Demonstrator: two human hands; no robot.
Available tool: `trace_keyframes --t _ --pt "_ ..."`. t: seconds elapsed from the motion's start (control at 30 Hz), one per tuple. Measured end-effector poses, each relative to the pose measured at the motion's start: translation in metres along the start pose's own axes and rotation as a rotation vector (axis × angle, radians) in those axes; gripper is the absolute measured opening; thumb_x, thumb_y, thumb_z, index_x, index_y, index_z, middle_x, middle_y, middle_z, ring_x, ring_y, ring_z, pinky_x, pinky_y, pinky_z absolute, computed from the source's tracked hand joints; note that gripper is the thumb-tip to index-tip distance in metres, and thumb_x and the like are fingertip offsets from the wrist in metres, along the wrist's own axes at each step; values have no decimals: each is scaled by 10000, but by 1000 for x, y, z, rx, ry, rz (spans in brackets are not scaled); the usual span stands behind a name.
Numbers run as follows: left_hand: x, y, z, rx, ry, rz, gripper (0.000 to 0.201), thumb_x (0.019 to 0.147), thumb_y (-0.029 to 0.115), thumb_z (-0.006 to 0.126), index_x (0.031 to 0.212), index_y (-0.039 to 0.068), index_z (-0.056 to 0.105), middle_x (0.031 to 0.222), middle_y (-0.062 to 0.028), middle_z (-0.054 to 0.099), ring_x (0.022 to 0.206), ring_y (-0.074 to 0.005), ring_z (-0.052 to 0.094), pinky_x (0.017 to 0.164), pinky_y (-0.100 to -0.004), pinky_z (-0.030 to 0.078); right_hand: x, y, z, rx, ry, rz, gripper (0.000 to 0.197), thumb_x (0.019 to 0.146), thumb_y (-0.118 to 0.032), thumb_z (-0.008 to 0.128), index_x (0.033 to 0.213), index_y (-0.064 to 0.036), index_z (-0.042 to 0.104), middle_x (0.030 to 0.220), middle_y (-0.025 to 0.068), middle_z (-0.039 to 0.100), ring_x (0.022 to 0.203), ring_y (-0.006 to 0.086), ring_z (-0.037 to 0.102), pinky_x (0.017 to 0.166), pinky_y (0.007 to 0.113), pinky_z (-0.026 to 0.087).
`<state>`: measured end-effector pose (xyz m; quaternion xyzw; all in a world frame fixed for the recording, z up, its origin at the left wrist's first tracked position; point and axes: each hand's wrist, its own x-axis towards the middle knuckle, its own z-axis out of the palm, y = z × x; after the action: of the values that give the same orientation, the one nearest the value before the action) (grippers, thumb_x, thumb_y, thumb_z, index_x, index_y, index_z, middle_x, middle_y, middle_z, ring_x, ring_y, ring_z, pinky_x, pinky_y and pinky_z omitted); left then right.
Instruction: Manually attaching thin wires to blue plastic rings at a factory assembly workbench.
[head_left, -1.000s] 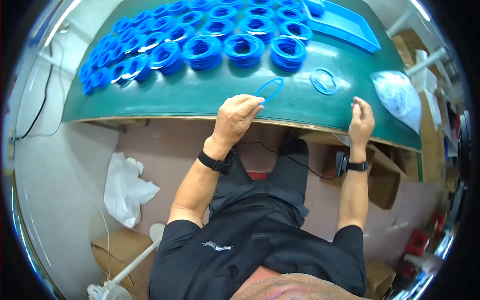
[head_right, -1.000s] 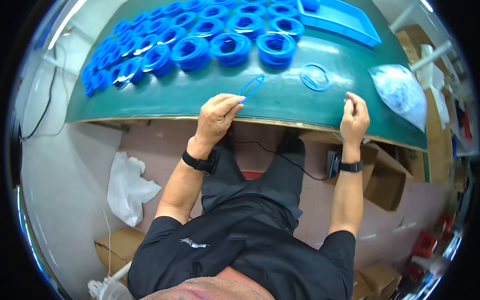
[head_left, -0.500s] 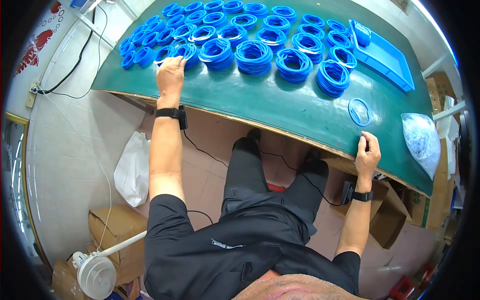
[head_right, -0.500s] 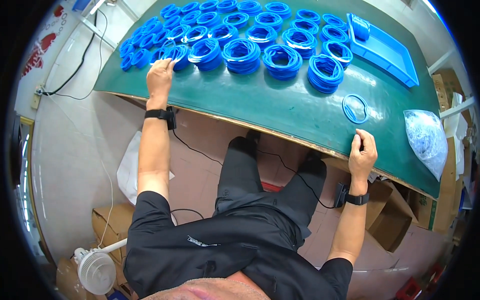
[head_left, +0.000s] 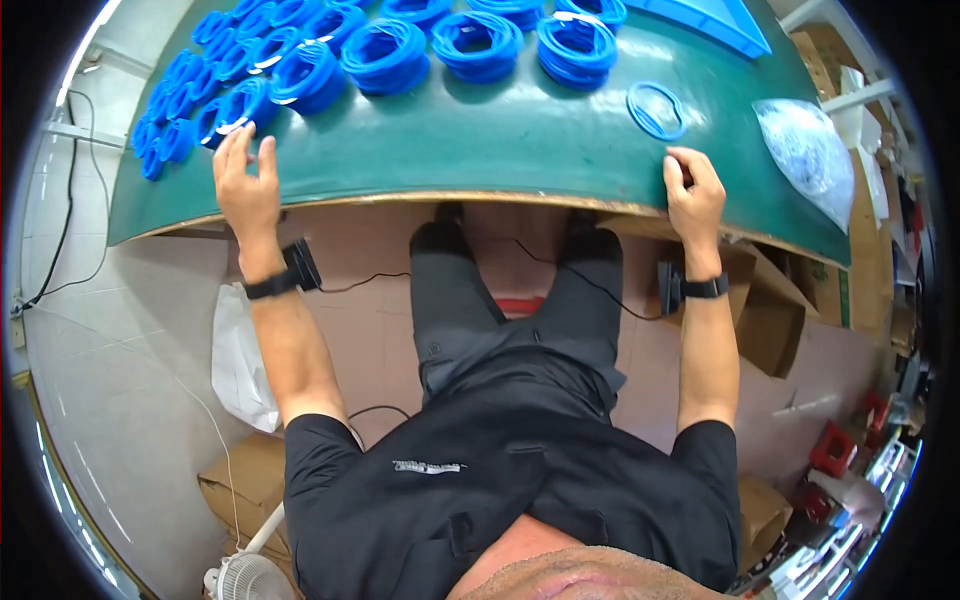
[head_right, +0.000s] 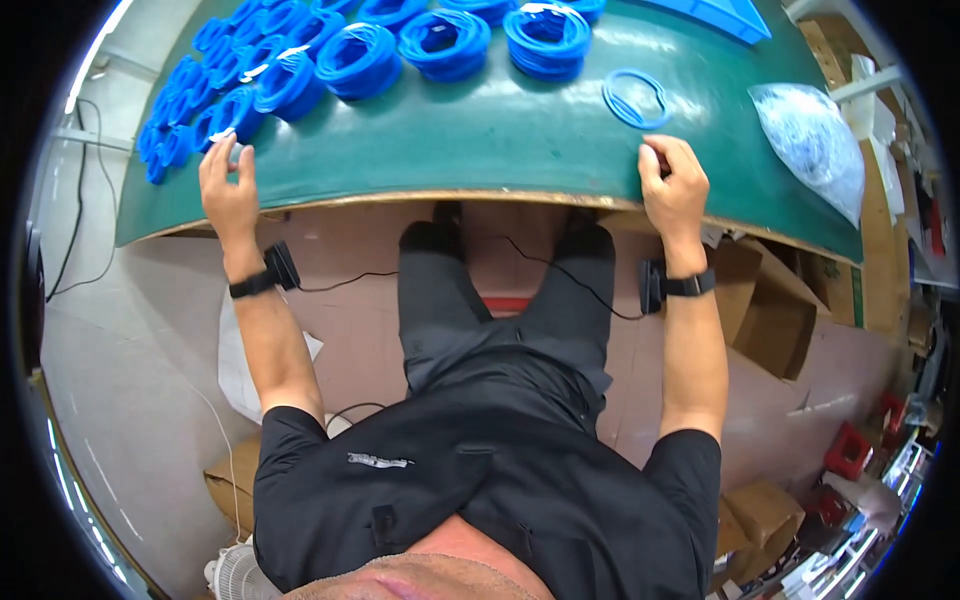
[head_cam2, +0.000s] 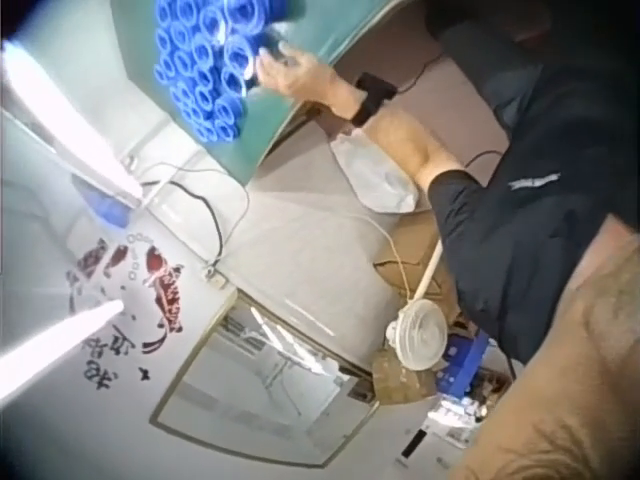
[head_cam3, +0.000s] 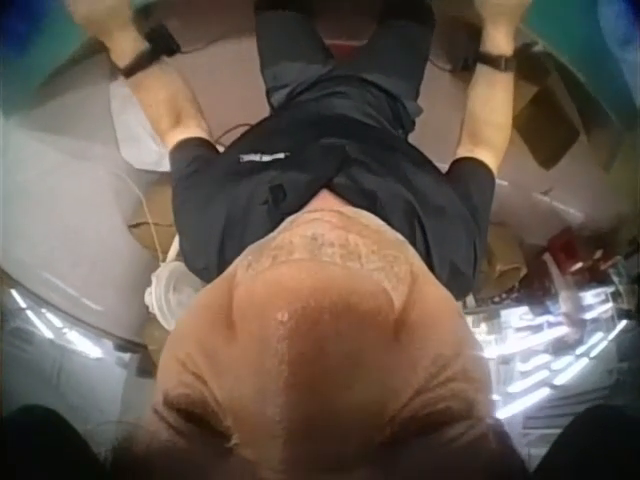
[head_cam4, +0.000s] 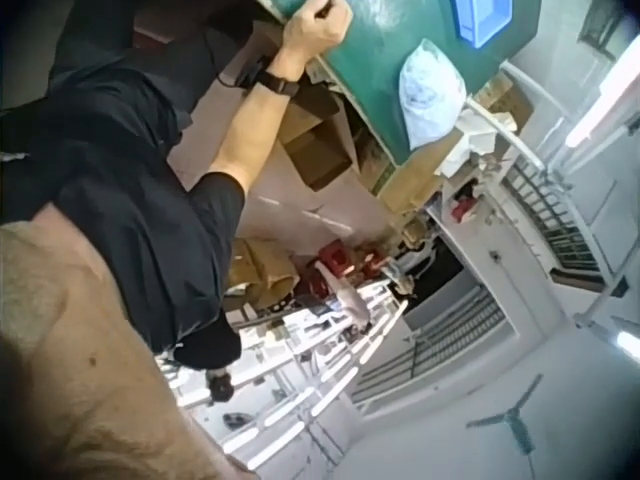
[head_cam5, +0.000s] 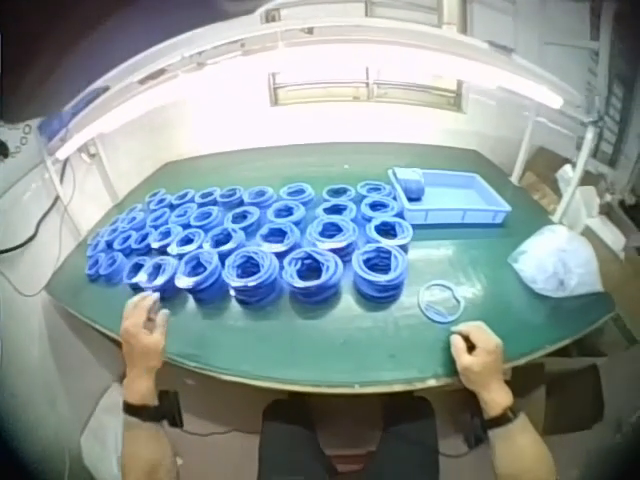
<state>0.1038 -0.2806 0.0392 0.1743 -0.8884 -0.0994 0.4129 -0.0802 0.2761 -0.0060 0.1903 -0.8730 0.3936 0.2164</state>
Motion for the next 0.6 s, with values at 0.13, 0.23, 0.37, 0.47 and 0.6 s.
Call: trace_keyframes --t 0.13,0.23,0.37,0.47,0.6 --pt "-95 92 -23 -359 -225 76 231 958 91 821 1188 66 812 1112 -137 787 998 -294 757 887 -383 605 3 8 -7 73 8 79 133 1031 -121 745 1076 -19 817 948 53 791 796 109 690 733 272 549" --pt "-174 114 -2 -529 -551 2 255 949 138 833 1192 65 808 1152 -129 784 986 -297 761 878 -381 610 22 -22 -10 156 77 86 153 1043 -137 737 1058 -15 828 889 36 784 776 90 678 722 254 538" --pt "-227 148 33 -522 -724 -87 452 928 185 855 1355 86 745 1231 -146 755 1099 -361 743 965 -444 595 69 -103 -1 314 167 -129 188 1038 -204 752 1065 -36 833 837 23 775 770 67 682 702 247 524" --pt "-243 169 69 -444 -684 32 565 935 234 849 1461 105 686 1276 -167 740 1182 -408 711 1009 -481 574 91 -193 6 459 152 -306 188 1031 -203 745 1024 -38 835 787 19 757 716 65 661 651 258 507" --pt "-243 172 113 -407 -883 -124 518 976 331 803 1430 101 707 1254 -188 750 1181 -436 705 994 -493 571 98 -285 -12 781 188 -640 216 1020 -161 727 913 1 822 687 -7 698 618 49 600 546 236 444"
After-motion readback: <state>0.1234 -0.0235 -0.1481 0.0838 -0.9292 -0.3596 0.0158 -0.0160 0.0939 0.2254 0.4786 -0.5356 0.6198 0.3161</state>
